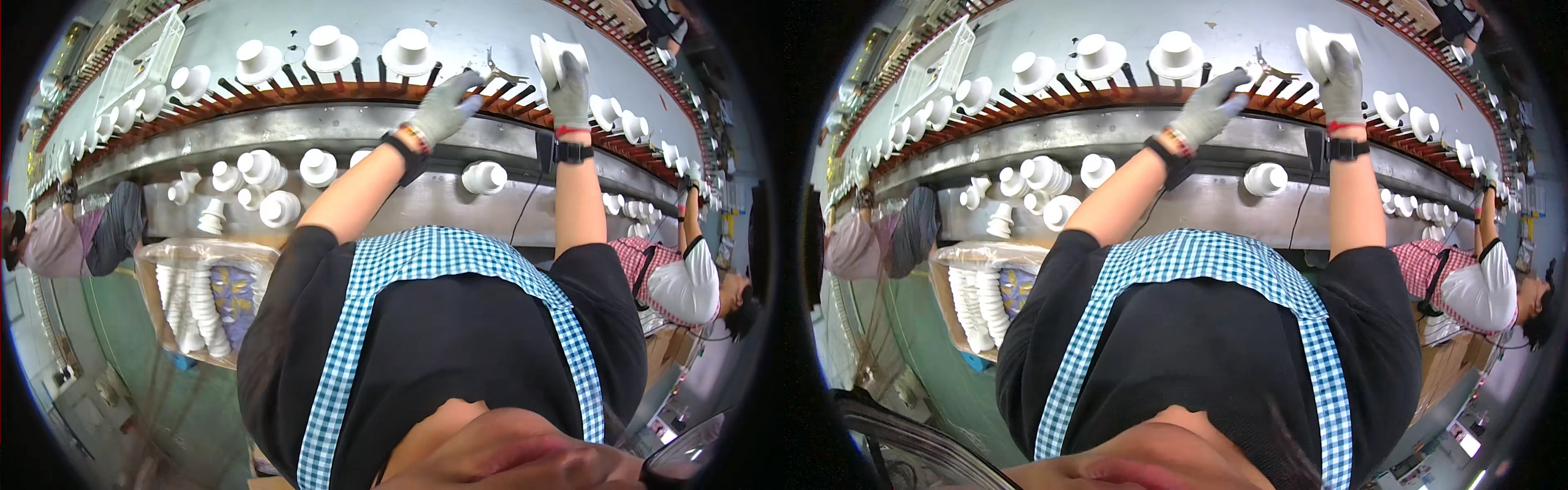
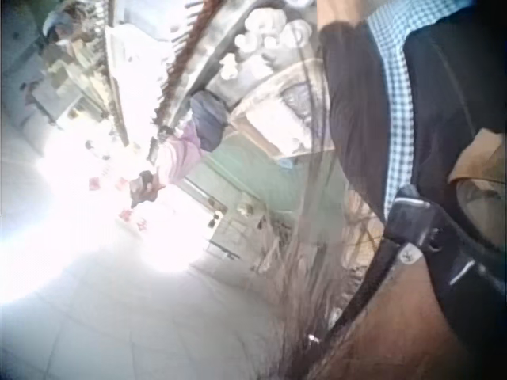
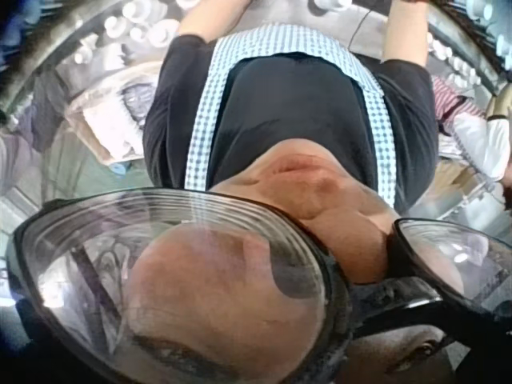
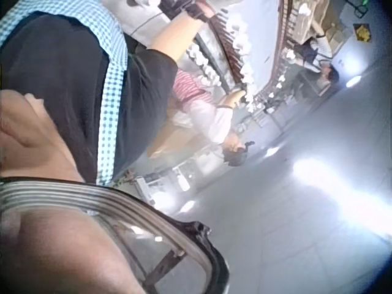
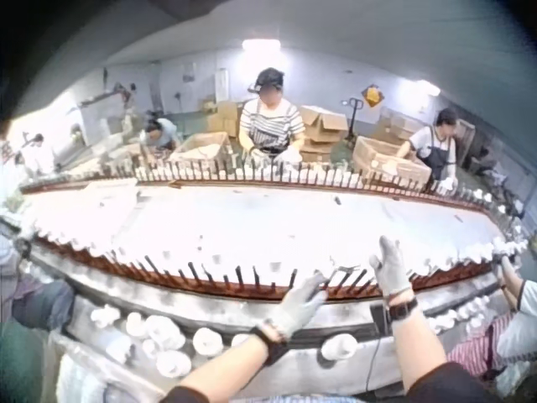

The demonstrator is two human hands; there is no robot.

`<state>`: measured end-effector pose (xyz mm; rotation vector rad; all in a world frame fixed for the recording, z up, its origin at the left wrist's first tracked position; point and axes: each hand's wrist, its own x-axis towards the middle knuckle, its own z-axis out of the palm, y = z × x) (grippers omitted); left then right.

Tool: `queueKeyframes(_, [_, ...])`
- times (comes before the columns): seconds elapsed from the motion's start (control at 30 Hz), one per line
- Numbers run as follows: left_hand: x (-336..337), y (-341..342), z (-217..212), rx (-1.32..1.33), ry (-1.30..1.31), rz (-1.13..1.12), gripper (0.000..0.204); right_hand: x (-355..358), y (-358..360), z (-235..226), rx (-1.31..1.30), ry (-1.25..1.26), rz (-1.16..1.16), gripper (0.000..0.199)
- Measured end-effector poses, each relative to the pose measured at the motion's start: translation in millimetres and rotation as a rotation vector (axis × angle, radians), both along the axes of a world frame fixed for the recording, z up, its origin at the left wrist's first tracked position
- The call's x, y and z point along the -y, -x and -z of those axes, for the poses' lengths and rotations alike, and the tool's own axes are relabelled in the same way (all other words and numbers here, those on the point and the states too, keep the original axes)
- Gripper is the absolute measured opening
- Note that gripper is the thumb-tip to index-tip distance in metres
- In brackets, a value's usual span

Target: Removing white items from a conveyor belt, inspecting them, and stacking them into crates in a manufacturing facility.

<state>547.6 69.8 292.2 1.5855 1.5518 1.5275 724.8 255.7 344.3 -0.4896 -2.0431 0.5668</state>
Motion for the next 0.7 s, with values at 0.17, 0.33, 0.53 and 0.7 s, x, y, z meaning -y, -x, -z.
queueKeyframes(0.17, [-70.9, -29.1, 30.1, -0.232, -0.02, -0.14, 0.04, -38.3, 58.2, -0.7, -0.195, 1.026, -0.321, 0.035])
queueKeyframes(0.33, [-58.6, -9.8, 47.8, 0.01, -0.089, -0.186, 0.028, -37.7, 75.0, 20.4, 0.151, 1.118, -0.484, 0.041])
queueKeyframes(0.53, [-61.5, 1.4, 36.4, 0.19, -0.039, -0.372, 0.032, -4.6, 88.0, 43.3, 0.123, 0.56, -0.599, 0.054])
queueKeyframes(0.7, [-47.3, 14.6, 36.3, 0.767, -0.118, -0.165, 0.04, 7.4, 108.9, 49.2, 0.138, 0.468, -0.421, 0.063])
